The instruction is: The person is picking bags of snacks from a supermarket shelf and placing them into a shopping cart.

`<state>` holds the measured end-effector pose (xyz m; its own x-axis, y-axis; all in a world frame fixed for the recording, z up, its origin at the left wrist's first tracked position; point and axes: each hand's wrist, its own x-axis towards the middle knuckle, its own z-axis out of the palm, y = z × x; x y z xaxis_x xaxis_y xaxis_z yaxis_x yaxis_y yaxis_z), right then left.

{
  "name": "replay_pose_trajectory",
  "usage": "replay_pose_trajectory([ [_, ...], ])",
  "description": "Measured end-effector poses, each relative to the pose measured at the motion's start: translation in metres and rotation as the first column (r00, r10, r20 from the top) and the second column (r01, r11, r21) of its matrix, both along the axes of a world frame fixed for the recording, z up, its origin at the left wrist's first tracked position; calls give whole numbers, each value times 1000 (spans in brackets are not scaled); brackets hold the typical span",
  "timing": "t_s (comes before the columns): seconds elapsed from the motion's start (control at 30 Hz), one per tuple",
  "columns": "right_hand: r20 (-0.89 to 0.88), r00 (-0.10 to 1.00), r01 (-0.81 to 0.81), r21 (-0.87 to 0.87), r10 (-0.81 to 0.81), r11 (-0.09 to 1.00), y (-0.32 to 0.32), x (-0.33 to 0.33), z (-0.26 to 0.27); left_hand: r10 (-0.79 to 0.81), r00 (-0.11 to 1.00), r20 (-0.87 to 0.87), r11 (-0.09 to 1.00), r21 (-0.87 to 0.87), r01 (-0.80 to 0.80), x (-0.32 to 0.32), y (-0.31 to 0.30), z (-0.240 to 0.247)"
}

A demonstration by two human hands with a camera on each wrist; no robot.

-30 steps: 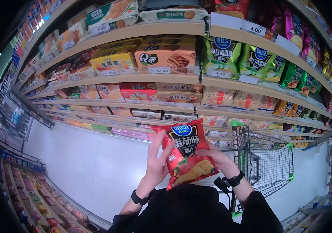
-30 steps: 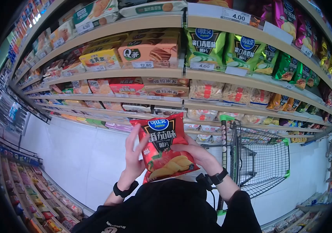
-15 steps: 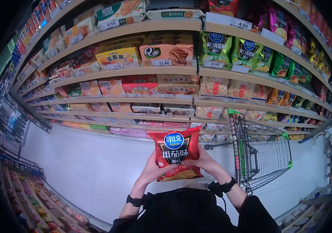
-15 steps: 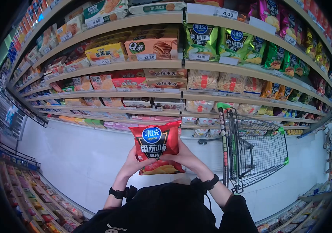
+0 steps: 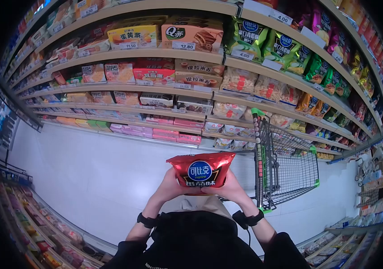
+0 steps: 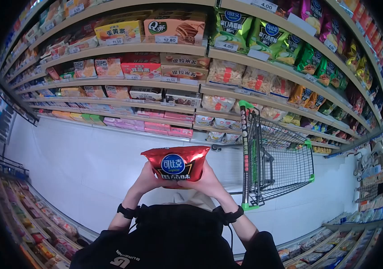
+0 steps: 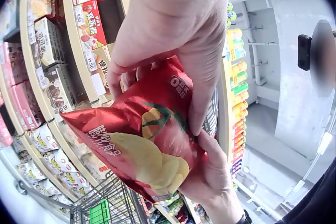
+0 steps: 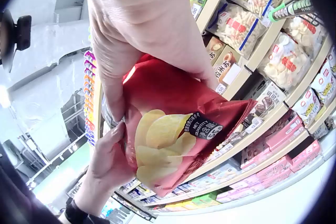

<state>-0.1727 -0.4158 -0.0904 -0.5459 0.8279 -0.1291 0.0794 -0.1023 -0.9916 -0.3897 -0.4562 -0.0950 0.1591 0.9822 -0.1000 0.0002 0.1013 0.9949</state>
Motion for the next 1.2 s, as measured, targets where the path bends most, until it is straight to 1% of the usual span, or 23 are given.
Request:
replay_pose_trajectory([
  [0.13,10,999,38,58,-39,998,-7,7,6,-15,1000,-17,999,38,16,10,-1,15],
  [0.23,105,991,67,154,-84,986,-11,22,6,-54,998,23,998,46,53,24,0,16],
  [0.27,101,990,83,165,-101,983,-12,29,11,-60,998,33,996,61,58,30,3,10],
  [0.37,30,987,148,170,-155,974,-17,53,18,-98,995,3,992,81,98,55,13,19],
  [0.43,-1,979,204,151,-206,967,-26,76,24,-147,989,-1,988,44,147,79,16,26],
  [0.47,-23,970,244,126,-243,962,-32,91,23,-189,981,46,982,-12,190,93,17,29],
  [0.5,-43,958,285,101,-282,953,-39,105,24,-231,971,63,972,56,228,108,19,24],
  [0.57,-26,943,333,91,-332,939,-52,139,30,-278,957,83,961,18,278,145,17,31],
  [0.63,-31,927,374,98,-373,922,-65,177,31,-317,945,84,948,52,313,185,14,30],
  [0.67,-59,924,381,66,-377,922,-71,200,24,-332,939,90,943,71,327,208,12,29],
  [0.77,-128,892,435,-15,-433,900,-85,270,16,-354,923,152,933,-1,359,282,5,21],
  [0.8,-123,885,448,-37,-449,893,-89,296,11,-389,901,191,918,4,396,308,3,18],
  [0.83,-148,875,465,-16,-462,885,-92,320,11,-416,891,182,907,9,421,334,0,16],
  [0.9,-147,854,482,-138,-499,865,-101,367,11,-473,869,144,875,-40,482,383,-3,16],
  [0.93,-143,827,521,-174,-544,836,-107,387,14,-499,861,102,861,-54,506,406,-4,14],
  [1.0,-131,791,555,-258,-598,791,-115,425,-1,-528,848,52,843,-90,531,446,-7,6],
  [1.03,-119,777,565,-302,-618,768,-119,440,-8,-532,846,37,838,-119,532,461,-10,4],
  [1.1,-96,754,598,-308,-649,740,-122,460,-12,-539,842,5,829,-170,532,486,-11,4],
  [1.17,-84,724,632,-314,-684,708,-122,471,-13,-507,862,8,853,-135,503,500,-13,-5],
  [1.2,-95,734,617,-322,-672,718,-119,477,-18,-495,869,9,860,-136,492,504,-13,-8],
])
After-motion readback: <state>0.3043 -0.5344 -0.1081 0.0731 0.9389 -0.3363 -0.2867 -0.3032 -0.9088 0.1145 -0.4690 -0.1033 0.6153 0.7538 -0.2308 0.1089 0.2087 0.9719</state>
